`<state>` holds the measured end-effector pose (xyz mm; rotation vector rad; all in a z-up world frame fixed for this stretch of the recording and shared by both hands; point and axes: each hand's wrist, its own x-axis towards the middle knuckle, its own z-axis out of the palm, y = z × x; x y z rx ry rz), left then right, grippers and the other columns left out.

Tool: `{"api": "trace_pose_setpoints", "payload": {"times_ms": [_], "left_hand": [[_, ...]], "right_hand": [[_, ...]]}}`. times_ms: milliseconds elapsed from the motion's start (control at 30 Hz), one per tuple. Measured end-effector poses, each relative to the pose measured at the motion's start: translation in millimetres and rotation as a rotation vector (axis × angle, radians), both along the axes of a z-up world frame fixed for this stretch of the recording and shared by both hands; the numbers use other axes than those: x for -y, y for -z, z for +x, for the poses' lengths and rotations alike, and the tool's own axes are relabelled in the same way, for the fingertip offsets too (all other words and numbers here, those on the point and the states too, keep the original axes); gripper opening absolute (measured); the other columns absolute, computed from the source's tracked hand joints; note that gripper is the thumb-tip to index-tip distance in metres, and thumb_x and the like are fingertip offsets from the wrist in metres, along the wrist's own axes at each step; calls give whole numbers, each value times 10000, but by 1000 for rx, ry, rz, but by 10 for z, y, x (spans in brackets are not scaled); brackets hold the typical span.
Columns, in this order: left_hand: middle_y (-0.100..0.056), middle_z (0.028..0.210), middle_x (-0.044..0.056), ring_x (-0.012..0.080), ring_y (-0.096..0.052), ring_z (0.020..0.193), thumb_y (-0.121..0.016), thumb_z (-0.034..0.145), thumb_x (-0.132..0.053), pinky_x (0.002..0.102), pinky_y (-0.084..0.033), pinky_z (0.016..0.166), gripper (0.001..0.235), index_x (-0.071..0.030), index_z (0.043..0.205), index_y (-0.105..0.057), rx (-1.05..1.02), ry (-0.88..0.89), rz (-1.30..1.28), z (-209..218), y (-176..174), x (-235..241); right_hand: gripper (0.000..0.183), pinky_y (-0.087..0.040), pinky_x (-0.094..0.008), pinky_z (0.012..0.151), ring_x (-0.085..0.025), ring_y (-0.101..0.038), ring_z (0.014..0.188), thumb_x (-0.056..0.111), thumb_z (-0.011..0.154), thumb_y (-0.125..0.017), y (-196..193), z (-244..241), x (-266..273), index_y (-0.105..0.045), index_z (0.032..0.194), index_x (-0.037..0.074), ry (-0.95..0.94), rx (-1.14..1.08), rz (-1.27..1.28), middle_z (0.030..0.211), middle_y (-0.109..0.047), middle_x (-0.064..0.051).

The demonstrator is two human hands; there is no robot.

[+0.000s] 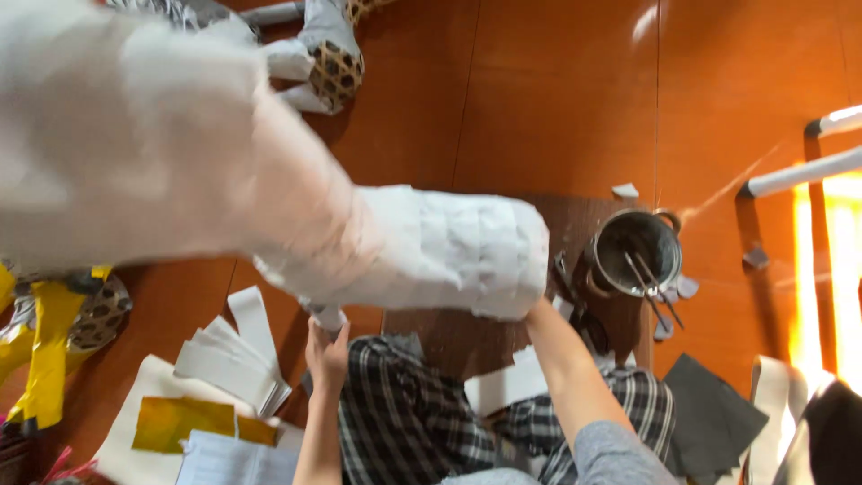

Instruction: Apply paper strips to a giraffe-shaped frame using adhesive to create a paper-mache sculpture

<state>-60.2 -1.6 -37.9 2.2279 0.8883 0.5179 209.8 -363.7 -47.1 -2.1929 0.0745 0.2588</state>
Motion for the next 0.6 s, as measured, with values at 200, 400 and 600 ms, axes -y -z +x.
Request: {"api": "trace_pose_setpoints", "payload": {"times_ms": [200,400,600], "left_hand": [[-704,938,38,276,-672,877,-658,890,-243,398,-461,727,312,-164,1157,-515,-219,52,-293,25,-372,-29],[-713,865,202,359,-707,836,-716,909,-207,461,-568,694,441,-72,1284,-526,-45,89,-86,77,-511,80],[-637,1145,278,469,-614,1069,-799,808,-232,563,-489,897,656,-71,1364,-492,-46,131,-222,71,-813,80]], "right_hand": [[286,-531,-414,813,-272,-698,921,113,730,-619,236,-71,-122,-761,978,134,-16,2,26,864,-730,-91],[334,-533,-419,821,-270,-699,920,59,694,-587,603,-723,-152,-757,974,123,-17,-30,36,852,-729,-96],[385,-534,-424,830,-268,-701,919,4,658,-555,1375,-1124,-109,-754,970,111,-8,-21,45,840,-728,-101]]}}
